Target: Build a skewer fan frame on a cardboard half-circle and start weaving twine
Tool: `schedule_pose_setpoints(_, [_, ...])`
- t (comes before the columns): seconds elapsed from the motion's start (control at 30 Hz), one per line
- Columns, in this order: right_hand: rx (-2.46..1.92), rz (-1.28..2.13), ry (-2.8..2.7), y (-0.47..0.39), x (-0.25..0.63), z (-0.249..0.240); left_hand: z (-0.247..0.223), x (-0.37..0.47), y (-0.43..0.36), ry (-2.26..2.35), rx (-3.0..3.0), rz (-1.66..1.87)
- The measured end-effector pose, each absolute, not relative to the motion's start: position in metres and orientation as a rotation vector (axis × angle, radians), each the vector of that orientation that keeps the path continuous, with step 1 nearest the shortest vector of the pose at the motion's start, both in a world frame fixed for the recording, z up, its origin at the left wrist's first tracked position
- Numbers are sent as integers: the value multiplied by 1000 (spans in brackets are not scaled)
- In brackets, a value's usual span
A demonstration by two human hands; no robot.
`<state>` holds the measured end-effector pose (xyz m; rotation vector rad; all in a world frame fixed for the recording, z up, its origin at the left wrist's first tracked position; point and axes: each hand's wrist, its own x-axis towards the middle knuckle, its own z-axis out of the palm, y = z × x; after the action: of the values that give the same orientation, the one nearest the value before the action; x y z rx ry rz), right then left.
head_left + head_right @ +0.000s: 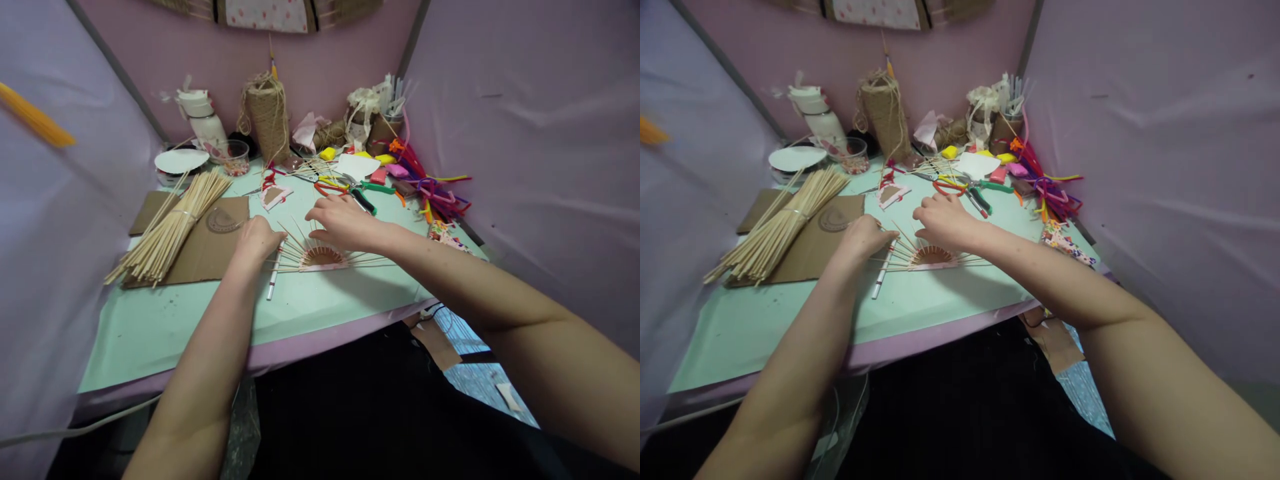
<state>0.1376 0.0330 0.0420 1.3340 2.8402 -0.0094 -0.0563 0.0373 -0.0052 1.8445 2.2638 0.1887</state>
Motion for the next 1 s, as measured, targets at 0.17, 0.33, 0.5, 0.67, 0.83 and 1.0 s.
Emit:
schedule_pose_setpoints(0.17, [1379, -42, 2873, 30, 153, 33, -1, -57, 40, 2254, 1871, 78])
schedule_pose_setpoints(0.33, [1464, -66, 2832, 30, 167, 32, 2, -57, 42, 2229, 1894, 3])
schedule_pose_setpoints(0.5, [1547, -91, 2782, 28, 179, 39, 4, -59, 42, 2264, 1876, 2])
schedule_pose_setpoints(0.67, [1619, -83, 2755, 31, 191, 44, 5, -62, 41, 2248, 1884, 21])
schedule_pose_setpoints(0.83, [1633, -35, 2805, 34, 200, 51, 9, -71, 36, 2292, 1871, 237])
schedule_pose_setpoints(1.0, [1661, 45, 2819, 49, 206, 70, 21, -85, 29, 2417, 1743, 897])
